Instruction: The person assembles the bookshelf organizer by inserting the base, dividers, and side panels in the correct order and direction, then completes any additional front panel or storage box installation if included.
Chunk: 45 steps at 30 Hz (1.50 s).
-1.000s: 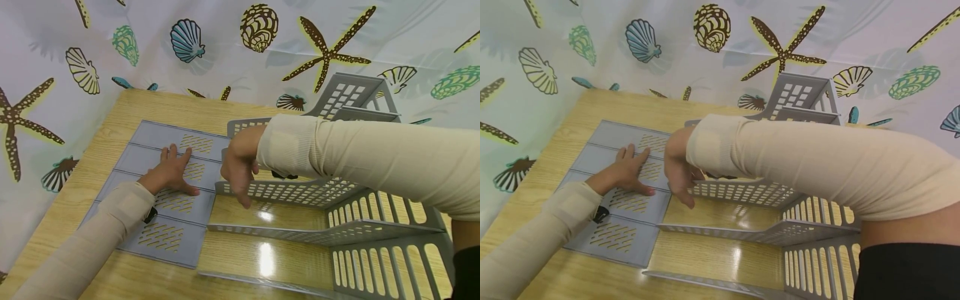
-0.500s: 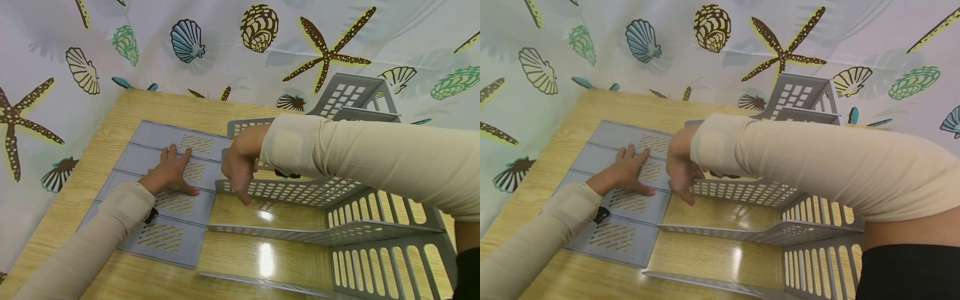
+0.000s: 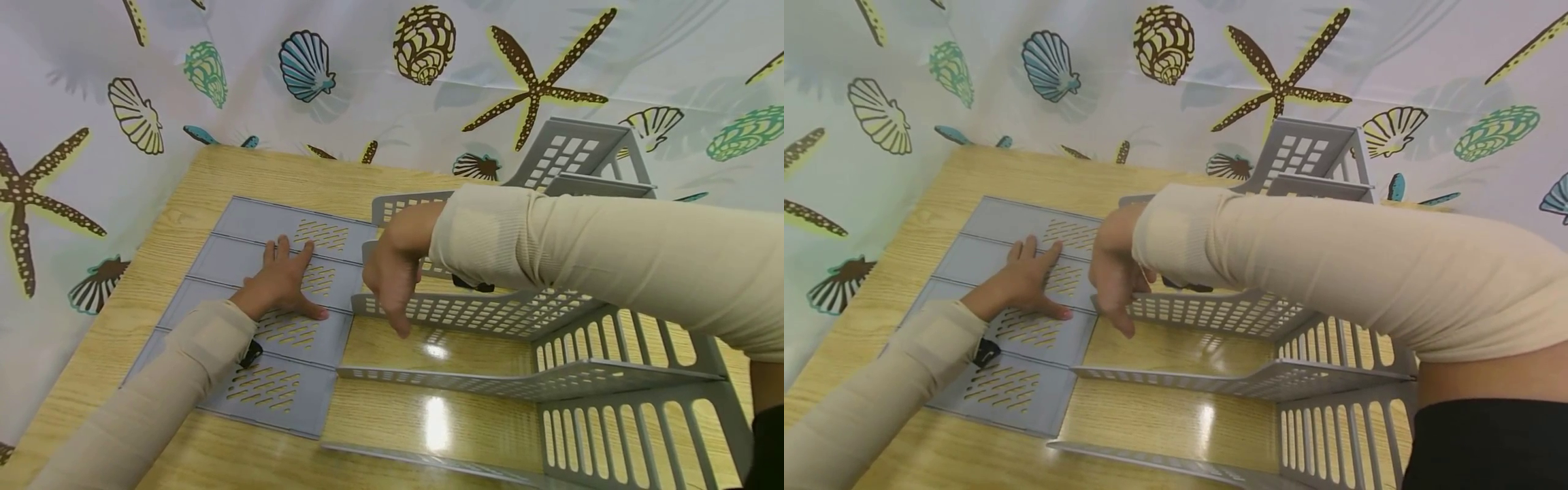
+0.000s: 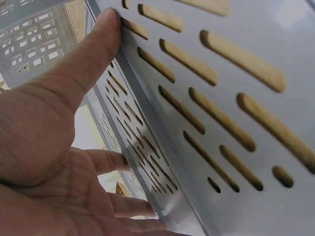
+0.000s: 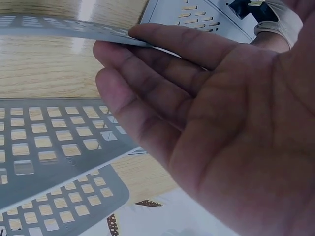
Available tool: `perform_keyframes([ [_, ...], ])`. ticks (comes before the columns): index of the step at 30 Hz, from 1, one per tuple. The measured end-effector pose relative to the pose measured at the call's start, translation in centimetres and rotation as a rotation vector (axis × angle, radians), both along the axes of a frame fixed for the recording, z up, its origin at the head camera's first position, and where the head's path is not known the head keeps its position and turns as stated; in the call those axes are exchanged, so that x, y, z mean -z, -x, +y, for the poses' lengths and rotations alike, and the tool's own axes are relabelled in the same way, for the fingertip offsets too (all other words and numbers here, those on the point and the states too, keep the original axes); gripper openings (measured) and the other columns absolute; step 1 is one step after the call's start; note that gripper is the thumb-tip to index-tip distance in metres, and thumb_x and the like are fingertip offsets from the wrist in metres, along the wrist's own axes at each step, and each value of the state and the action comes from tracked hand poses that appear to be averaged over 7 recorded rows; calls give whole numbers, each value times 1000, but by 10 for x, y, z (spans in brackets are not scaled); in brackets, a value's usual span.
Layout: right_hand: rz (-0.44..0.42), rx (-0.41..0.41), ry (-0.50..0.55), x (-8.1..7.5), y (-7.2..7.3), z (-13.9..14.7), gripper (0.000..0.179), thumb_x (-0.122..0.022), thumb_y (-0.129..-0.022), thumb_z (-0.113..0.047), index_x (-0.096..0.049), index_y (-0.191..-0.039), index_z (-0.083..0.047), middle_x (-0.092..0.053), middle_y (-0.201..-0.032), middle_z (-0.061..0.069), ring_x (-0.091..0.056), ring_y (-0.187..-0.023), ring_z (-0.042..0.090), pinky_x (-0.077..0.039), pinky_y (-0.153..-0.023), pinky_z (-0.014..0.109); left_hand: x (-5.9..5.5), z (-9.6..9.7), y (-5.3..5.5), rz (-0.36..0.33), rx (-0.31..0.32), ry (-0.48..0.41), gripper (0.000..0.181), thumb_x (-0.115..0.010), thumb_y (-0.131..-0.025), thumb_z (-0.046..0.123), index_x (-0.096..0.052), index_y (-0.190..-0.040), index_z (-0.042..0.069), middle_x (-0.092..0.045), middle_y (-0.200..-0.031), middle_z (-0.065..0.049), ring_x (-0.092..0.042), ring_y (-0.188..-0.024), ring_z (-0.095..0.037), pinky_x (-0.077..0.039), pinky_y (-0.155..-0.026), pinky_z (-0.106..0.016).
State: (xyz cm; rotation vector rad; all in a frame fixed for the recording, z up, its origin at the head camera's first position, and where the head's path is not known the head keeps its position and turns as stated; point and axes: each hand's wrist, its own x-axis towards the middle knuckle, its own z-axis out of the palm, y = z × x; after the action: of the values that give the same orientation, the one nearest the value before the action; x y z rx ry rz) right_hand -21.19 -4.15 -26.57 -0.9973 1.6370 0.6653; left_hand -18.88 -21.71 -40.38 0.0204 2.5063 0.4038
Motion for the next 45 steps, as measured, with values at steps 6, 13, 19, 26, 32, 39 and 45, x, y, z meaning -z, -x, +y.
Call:
perform_keyframes([
  [6, 12, 0, -2, -2, 0, -2, 51, -66, -91, -45, -63, -133, -15, -63, -127, -7, -56, -112, 10, -48, -103, 32, -1, 2, -2, -3, -18, -11, 129, -86, -73, 50, 0, -162, 13, 21, -162, -31, 19, -150, -52, -19, -98, -88],
  [13, 12, 5, 19, -3, -2, 0, 51, -66, -91, -46, -63, -131, -14, -59, -118, -8, -52, -103, 10, -47, -97, 31, -1, 1, -4, 15, -19, -27, 129, -87, -73, 49, -1, -162, 11, 20, -161, -32, 17, -150, -54, -20, -97, -89],
  [19, 14, 13, 213, -17, -20, 10, 65, -66, -92, -35, -42, -150, -17, -40, -154, 6, -45, -137, 22, -40, -113, 37, -7, 2, 0, 45, -5, -28, 127, -86, -74, 48, -3, -162, 12, 18, -162, -32, 16, -150, -53, -20, -97, -89],
  [26, -87, -98, 124, -12, -59, 12, 52, -67, -92, -39, -57, -140, -23, -53, -147, -7, -49, -135, 14, -45, -109, 35, -10, 2, 4, 34, -4, -6, 127, -86, -74, 50, -1, -162, 13, 19, -162, -31, 17, -150, -53, -19, -97, -88],
  [32, -86, -148, 27, -1, -66, 13, 60, -67, -90, -46, -55, -141, -16, -54, -147, -7, -51, -135, 15, -46, -108, 35, -8, 0, 2, 24, -10, -10, 129, -86, -74, 50, 0, -162, 13, 21, -162, -31, 19, -150, -53, -18, -97, -89],
  [39, -99, -159, 57, 0, -66, 9, 49, -68, -89, -46, -67, -126, -14, -64, -136, -5, -57, -126, 13, -49, -104, 33, -5, -1, 2, 26, -1, 1, 129, -86, -73, 51, 1, -162, 13, 21, -162, -31, 19, -150, -53, -19, -96, -89],
  [45, -107, -154, 54, -1, -63, 8, 48, -68, -90, -45, -68, -129, -16, -64, -137, -6, -56, -128, 13, -48, -106, 33, -6, -1, 0, 26, 0, 13, 129, -85, -73, 52, 1, -162, 14, 20, -162, -31, 18, -150, -53, -19, -97, -89],
])
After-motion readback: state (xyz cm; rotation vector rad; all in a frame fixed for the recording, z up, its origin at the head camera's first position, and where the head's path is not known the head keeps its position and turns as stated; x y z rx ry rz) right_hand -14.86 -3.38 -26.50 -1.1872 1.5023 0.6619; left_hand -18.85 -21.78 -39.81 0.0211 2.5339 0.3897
